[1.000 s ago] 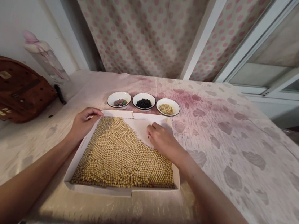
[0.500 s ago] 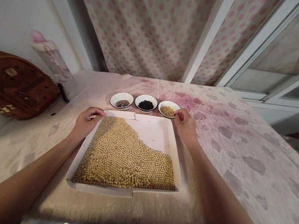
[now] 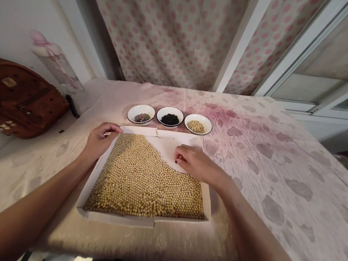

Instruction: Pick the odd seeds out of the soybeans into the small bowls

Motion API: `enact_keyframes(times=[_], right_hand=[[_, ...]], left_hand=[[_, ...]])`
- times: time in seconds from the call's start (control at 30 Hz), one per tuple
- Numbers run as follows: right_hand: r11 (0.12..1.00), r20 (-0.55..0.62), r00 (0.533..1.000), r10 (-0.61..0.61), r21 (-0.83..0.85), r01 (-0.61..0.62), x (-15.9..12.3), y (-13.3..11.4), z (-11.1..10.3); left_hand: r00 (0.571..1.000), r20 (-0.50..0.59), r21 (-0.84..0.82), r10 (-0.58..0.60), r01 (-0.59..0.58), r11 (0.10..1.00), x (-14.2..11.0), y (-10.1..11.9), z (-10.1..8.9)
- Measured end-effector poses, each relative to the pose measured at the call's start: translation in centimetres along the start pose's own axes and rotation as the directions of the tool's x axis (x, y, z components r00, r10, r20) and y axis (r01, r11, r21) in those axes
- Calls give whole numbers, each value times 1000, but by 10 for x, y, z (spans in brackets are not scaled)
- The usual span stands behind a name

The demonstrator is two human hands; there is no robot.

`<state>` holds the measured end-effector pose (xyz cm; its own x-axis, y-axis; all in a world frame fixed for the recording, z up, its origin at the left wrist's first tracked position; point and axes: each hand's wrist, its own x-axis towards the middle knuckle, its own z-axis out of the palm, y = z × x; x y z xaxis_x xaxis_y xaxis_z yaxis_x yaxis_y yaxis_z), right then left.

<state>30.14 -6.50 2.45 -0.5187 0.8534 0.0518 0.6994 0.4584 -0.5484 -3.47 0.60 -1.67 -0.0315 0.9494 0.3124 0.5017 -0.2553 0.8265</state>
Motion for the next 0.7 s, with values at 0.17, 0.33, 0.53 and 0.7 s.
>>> enact_keyframes(times=[0.17, 0.33, 0.53, 0.7], right_hand=[[997, 9, 1000, -3, -82, 3, 0, -1, 5], [985, -43, 999, -14, -173, 6, 1, -6, 10], [985, -170, 983, -65, -167, 36, 6, 3, 11], [993, -605, 793, 67, -37, -113, 9, 41, -3]], left_hand=[[1000, 2, 11, -6, 6, 1000, 0, 1, 0], [1000, 5, 12, -3, 3, 1000, 0, 1, 0], [1000, 1, 11, -14, 14, 1000, 0, 0, 0], [1000, -6, 13, 3, -3, 1000, 1, -1, 1]])
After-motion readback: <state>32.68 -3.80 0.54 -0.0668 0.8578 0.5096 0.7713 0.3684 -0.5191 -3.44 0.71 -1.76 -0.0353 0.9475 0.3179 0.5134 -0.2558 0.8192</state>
